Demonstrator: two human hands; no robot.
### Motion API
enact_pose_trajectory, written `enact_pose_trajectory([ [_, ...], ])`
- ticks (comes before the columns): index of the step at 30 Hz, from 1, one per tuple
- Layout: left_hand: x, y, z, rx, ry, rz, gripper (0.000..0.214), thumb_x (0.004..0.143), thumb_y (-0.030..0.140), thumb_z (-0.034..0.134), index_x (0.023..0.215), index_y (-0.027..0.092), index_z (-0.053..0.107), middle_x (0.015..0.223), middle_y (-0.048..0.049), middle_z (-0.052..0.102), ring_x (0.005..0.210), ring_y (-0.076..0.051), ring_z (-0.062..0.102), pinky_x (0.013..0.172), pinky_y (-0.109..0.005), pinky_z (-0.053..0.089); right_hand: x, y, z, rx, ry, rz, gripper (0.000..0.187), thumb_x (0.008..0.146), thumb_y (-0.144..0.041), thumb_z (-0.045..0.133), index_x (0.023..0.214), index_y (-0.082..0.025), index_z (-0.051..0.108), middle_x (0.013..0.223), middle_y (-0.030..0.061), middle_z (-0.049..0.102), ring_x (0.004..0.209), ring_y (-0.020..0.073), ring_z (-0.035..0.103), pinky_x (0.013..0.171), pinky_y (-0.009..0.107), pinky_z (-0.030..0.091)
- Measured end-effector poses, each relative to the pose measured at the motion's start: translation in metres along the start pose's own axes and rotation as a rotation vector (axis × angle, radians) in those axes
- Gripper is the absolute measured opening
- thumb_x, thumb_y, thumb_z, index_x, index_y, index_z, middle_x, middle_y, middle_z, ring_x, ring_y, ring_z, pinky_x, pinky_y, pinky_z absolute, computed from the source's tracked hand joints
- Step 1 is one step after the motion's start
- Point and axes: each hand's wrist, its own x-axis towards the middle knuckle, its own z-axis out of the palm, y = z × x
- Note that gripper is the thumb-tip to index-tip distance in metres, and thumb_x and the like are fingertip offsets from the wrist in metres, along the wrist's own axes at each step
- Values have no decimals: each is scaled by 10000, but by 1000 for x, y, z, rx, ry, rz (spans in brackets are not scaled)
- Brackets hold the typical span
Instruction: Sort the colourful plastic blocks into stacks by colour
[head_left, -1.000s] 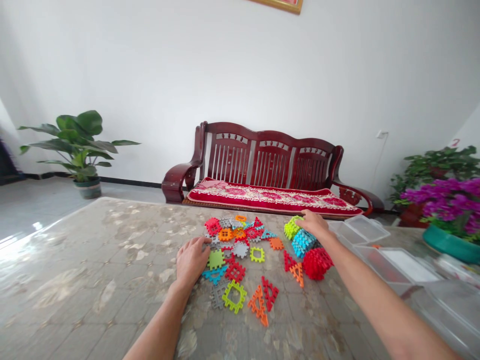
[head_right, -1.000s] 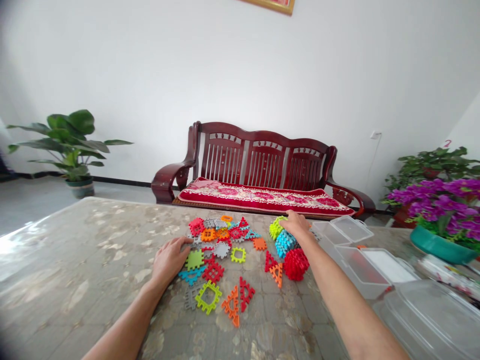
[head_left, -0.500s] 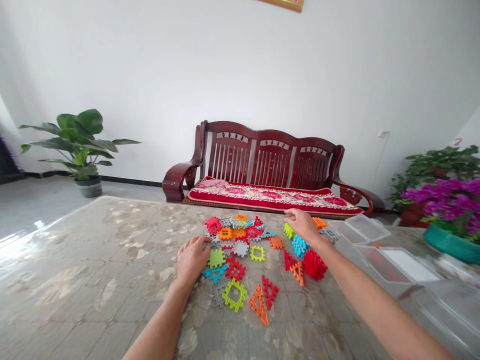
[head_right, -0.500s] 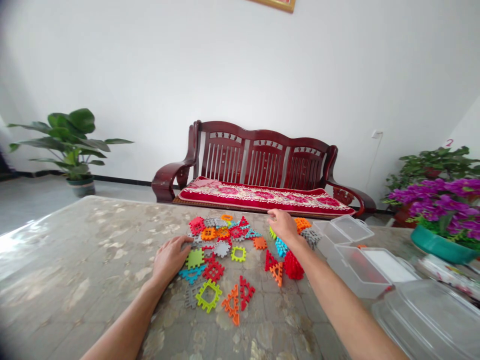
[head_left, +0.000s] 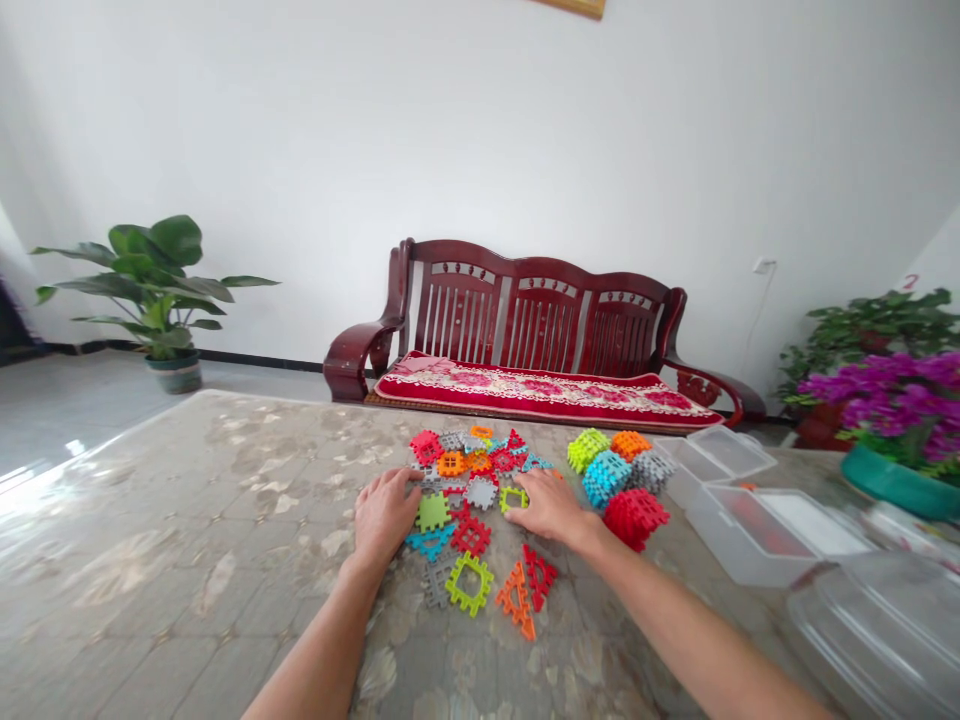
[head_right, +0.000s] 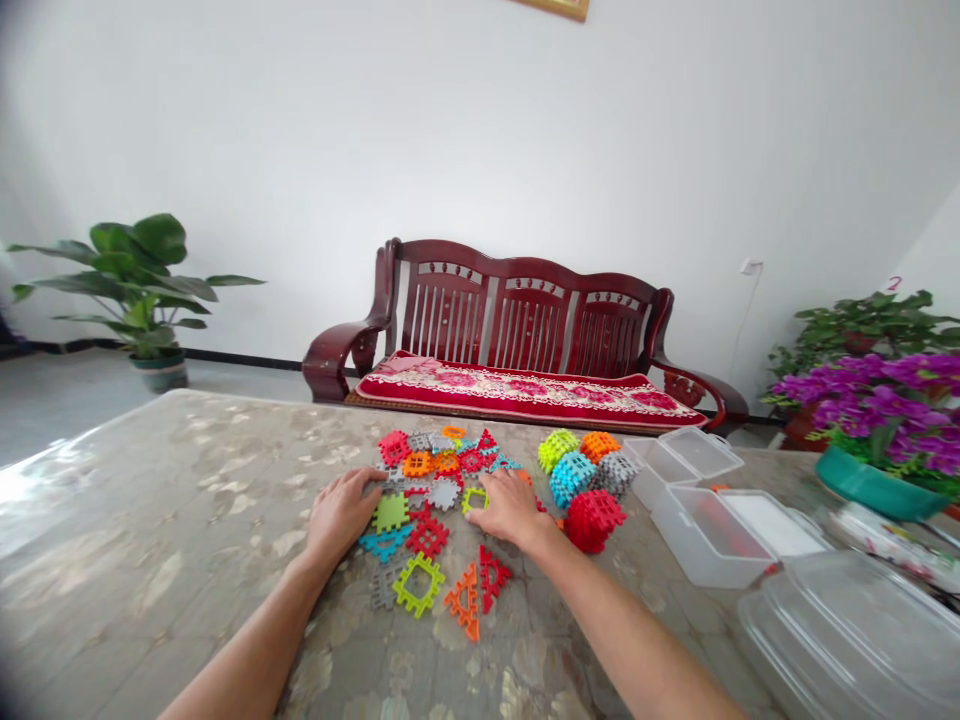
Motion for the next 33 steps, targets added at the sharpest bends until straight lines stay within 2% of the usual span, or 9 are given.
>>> enact_pose_trajectory([
  [3, 0, 0, 0, 1, 9, 3, 332, 865, 302, 462, 1099, 307, 698, 1273, -45, 677, 1211, -276, 577, 1051, -436, 387, 2, 2, 1, 13, 2, -49, 341, 842, -377, 633, 1127, -193, 663, 1177, 102, 679, 1143, 255, 585, 981, 348, 409],
  [5, -1, 0, 0, 1, 12, 4, 334, 864, 300, 461, 1098, 308, 699, 1268, -45, 680, 1207, -275, 580, 1047, -434, 390, 3, 2, 2, -7, 8, -45, 336, 855, -356, 618, 1141, -183, 655, 1179, 112, 681, 1149, 260, 587, 982, 351, 411],
  [14, 0, 0, -1, -4, 2, 5, 344, 861, 293, 453, 1104, 307, 696, 1272, -50, 676, 1214, -282, 575, 1051, -450, 385, -4, -3, 0, -110, 42, 126, 384, 875, -360, 558, 1190, -156, 635, 1208, 170, 665, 1140, 304, 604, 948, 375, 446],
  [21, 0, 1, 0, -6, 1, 0, 342, 861, 293, 452, 1102, 306, 693, 1277, -42, 674, 1212, -279, 576, 1051, -445, 387, 1, 6, -2, -98, 110, 169, 385, 879, -326, 534, 1231, -188, 607, 1184, 143, 666, 1092, 281, 629, 902, 357, 460],
  [25, 0, 0, 0, -3, 4, 3, 341, 857, 292, 453, 1098, 306, 694, 1270, -42, 675, 1211, -287, 577, 1049, -456, 389, 5, 17, -2, -86, 106, 201, 328, 865, -242, 510, 1159, -184, 643, 1154, 136, 669, 1061, 268, 637, 879, 344, 461],
  [28, 1, -1, 1, -3, -1, 4, 340, 860, 287, 454, 1101, 306, 692, 1268, -44, 675, 1209, -283, 575, 1052, -453, 383, 4, 21, 0, -62, 107, 184, 300, 865, -270, 518, 1113, -187, 665, 1157, 131, 657, 1069, 262, 631, 885, 333, 460],
  [33, 1, -1, 0, -4, -8, 1, 334, 866, 293, 450, 1101, 311, 688, 1273, -37, 671, 1219, -279, 567, 1062, -455, 373, 3, 22, 0, -70, 89, 229, 390, 844, -327, 563, 1202, -186, 626, 1199, 138, 646, 1122, 271, 607, 919, 340, 454],
])
